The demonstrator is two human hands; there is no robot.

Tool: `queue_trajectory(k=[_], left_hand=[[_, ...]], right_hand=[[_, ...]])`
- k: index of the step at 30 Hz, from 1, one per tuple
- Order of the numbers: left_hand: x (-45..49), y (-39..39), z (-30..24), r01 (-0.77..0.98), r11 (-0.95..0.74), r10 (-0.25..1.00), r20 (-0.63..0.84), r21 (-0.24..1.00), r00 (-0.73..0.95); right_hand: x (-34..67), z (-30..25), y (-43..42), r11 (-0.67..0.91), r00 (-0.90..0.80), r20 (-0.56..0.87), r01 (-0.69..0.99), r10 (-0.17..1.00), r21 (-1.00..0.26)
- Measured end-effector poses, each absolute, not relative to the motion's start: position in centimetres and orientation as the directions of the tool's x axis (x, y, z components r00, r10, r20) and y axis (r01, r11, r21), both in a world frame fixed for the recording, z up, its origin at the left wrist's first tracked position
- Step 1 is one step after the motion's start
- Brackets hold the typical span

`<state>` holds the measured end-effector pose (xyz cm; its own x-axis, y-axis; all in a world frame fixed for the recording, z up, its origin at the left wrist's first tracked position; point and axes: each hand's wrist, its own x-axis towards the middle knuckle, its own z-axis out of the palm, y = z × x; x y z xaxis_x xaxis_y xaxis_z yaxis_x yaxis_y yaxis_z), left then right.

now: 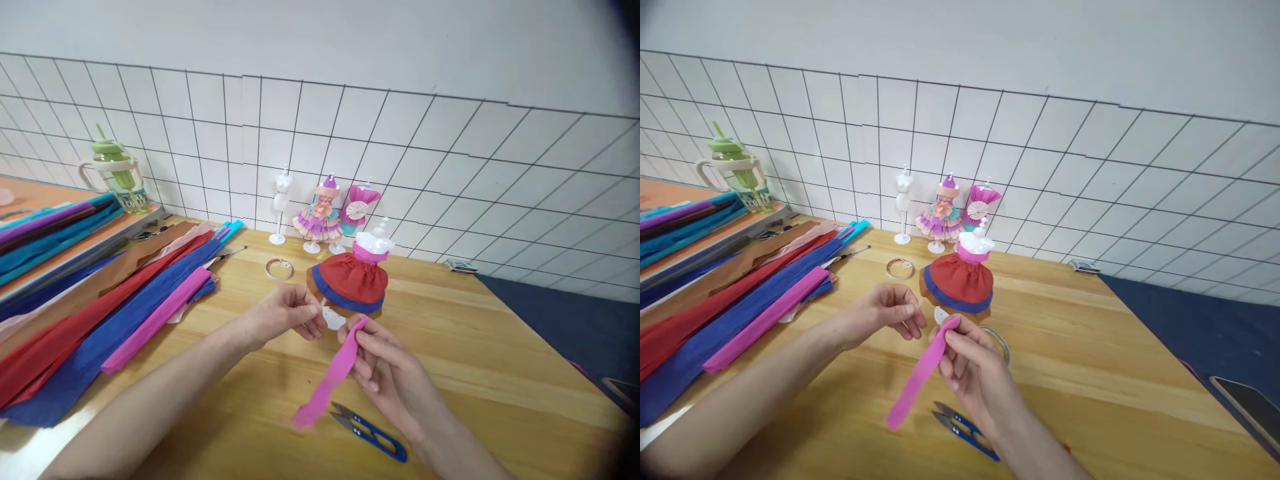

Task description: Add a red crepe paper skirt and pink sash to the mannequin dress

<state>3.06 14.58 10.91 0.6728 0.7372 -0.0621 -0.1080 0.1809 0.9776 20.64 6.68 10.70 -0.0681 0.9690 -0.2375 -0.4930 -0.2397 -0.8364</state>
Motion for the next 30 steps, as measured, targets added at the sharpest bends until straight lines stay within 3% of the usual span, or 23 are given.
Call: queue_trajectory(k=[10, 16, 21, 26, 30], left_hand=[[3.3, 13.9, 11.3, -0.116, 0.102, 0.775, -0.006, 0.988, 0.632], [3.5, 13.3, 11.5, -0.138, 0.199, 0.697, -0.041, 0.970, 0.716], [4.0, 13.4, 11.4, -0.138, 0.213, 0.747, -0.070, 0.967, 0.661], [3.9, 14.3, 11.8, -0.304, 0.183, 0.830, 0.019, 0.935, 0.557], [3.9, 14.7, 11.4, -0.394, 0.237, 0.816, 0.038, 0.888, 0.577]], right_hand=[[22.5, 11.6, 7.1, -0.133, -0.006, -0.143, -0.414, 0.990, -0.900], [23.2, 10.8, 7.3, 0.008, 0.050, -0.014, -0.412, 0.999, -0.911], [24.4, 11.1, 7.6, -0.017, 0.006, -0.021, -0.447, 1.000, -0.894], [25.1, 12.6, 7.7, -0.080, -0.048, -0.064, -0.499, 0.997, -0.863], [25.1, 13.2, 8.0, -0.108, -0.047, -0.099, -0.556, 0.994, -0.824]])
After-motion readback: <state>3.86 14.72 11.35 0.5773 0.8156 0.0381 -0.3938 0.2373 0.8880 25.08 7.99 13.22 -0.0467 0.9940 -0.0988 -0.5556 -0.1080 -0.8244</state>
